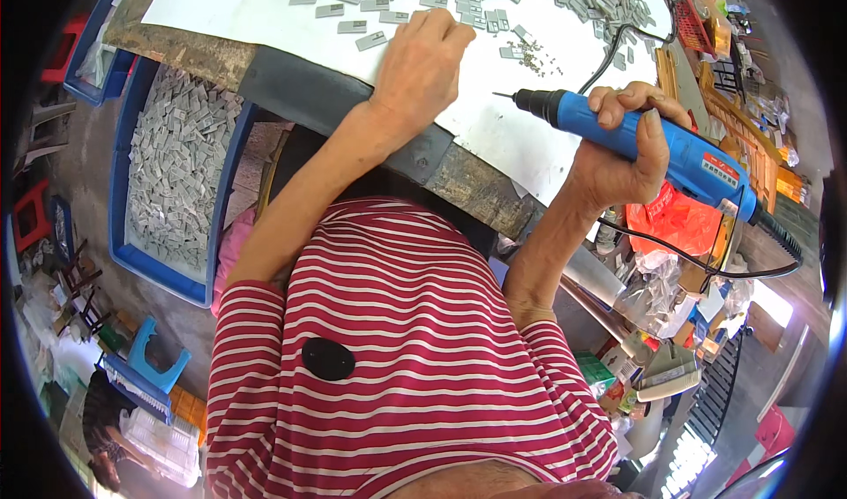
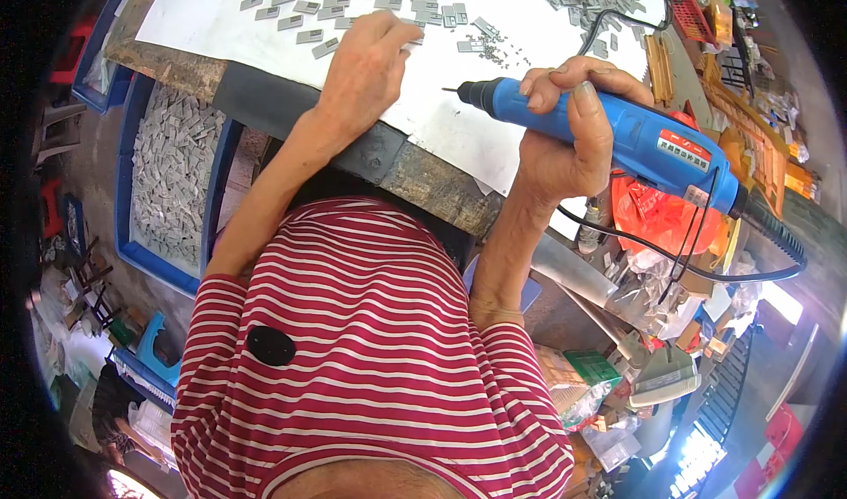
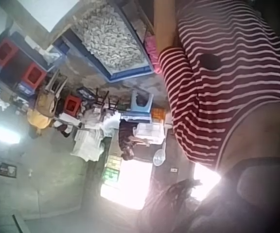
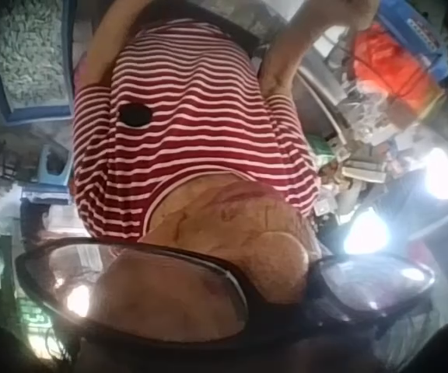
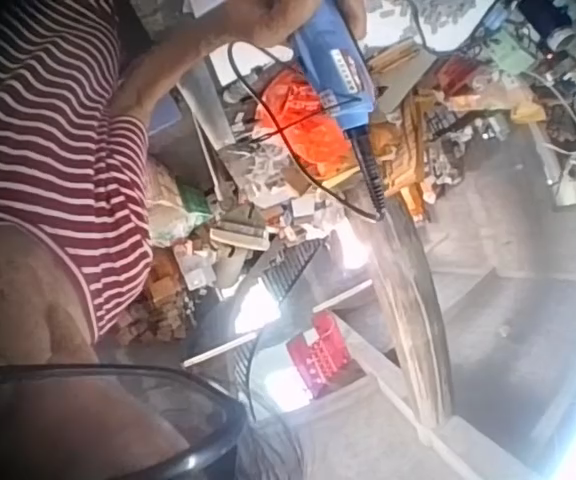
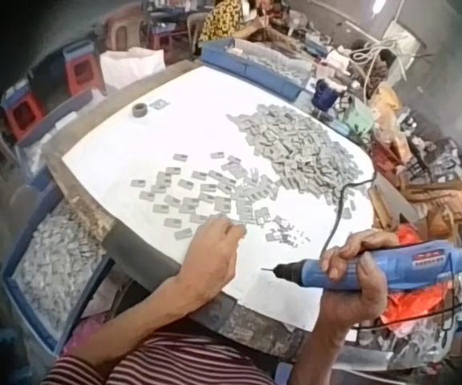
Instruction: The person uses an electric screwdriver to process small metal hardware components on a workshop workbench.
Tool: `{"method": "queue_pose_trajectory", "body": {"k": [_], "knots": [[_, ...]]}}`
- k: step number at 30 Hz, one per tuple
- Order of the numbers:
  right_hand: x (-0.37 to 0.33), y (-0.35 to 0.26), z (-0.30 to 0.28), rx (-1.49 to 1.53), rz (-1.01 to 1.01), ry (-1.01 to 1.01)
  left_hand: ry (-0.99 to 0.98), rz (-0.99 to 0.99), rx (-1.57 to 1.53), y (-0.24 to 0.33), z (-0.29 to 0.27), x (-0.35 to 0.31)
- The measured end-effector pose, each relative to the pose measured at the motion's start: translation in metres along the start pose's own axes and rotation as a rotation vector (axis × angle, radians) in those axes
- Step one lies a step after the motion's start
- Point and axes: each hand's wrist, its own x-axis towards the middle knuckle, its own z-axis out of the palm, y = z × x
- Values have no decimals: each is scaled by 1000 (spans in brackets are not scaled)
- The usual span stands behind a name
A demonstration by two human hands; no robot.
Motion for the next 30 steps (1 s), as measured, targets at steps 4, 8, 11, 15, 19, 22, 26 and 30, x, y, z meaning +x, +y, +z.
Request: {"method": "queue_pose_trajectory", "body": {"k": [4, 8, 11, 15, 19, 22, 26, 30], "knots": [[-2, -2, -4, -2, -12, 1, -63, 21, 144, -9, 6, 5], [-3, -2, -5, -7, -8, 10, -59, 42, 170, -12, 10, 5], [-3, -2, -6, -5, -2, 15, -82, 43, 167, -13, 9, 4], [-2, -1, -5, -15, -1, 24, -128, 29, 138, -12, 7, 2], [-1, -1, -7, -20, -9, 15, -113, 29, 120, -9, 5, 4], [-1, 0, -4, -22, -6, 21, -109, 23, 141, -10, 7, 3], [0, 0, 2, -37, -6, 39, -179, -2, 149, -8, 3, -1], [3, 4, 12, -68, -9, 16, -161, -17, 67, -4, 0, -7]]}}
